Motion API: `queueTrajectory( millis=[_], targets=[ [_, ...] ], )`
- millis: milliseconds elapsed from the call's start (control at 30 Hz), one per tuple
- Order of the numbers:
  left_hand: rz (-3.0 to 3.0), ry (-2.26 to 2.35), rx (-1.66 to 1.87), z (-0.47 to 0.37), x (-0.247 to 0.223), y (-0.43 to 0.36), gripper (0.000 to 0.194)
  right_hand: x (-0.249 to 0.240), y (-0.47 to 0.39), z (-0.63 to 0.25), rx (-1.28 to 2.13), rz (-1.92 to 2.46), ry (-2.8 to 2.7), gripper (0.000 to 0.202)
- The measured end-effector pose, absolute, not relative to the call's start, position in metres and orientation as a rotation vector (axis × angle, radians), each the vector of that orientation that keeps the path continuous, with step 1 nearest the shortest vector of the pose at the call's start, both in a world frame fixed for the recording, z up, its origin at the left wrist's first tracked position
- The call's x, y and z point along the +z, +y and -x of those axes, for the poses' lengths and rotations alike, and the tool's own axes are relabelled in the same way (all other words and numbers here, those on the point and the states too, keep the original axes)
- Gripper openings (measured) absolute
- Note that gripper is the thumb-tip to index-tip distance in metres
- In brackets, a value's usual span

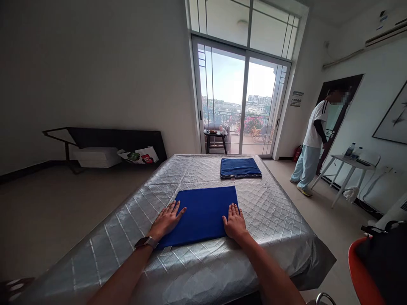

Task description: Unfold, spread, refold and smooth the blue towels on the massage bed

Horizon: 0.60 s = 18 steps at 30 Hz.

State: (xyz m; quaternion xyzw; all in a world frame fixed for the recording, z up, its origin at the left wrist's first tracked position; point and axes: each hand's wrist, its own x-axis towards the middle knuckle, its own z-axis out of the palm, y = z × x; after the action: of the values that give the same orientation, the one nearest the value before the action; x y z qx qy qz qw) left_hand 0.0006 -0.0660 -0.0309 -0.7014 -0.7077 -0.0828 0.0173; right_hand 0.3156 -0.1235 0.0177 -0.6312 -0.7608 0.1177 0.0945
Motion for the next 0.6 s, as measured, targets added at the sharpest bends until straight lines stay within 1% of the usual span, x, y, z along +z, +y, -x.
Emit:
queueTrajectory(
  millis=[233, 333, 400, 500, 600],
  targets=[
    [2.107, -2.230, -0.248, 0.002, -0.025, -0.079, 0.076, 0.020, -0.126, -0.318, 0.358, 1.827, -2.275, 0.067],
    [2.082, -2.128, -0.328, -0.009, -0.026, -0.094, 0.072, 0.020, -0.127, -0.318, 0.368, 1.832, -2.280, 0.068],
    [2.168, -2.018, -0.356, -0.023, -0.027, -0.108, 0.067, 0.020, -0.127, -0.317, 0.369, 1.845, -2.278, 0.069],
    [2.366, -1.905, -0.286, -0.046, -0.026, -0.129, 0.060, 0.020, -0.128, -0.318, 0.338, 1.842, -2.290, 0.069],
    [2.441, -1.979, -0.172, -0.056, -0.020, -0.143, 0.061, 0.020, -0.128, -0.318, 0.316, 1.834, -2.311, 0.068]
  ],
)
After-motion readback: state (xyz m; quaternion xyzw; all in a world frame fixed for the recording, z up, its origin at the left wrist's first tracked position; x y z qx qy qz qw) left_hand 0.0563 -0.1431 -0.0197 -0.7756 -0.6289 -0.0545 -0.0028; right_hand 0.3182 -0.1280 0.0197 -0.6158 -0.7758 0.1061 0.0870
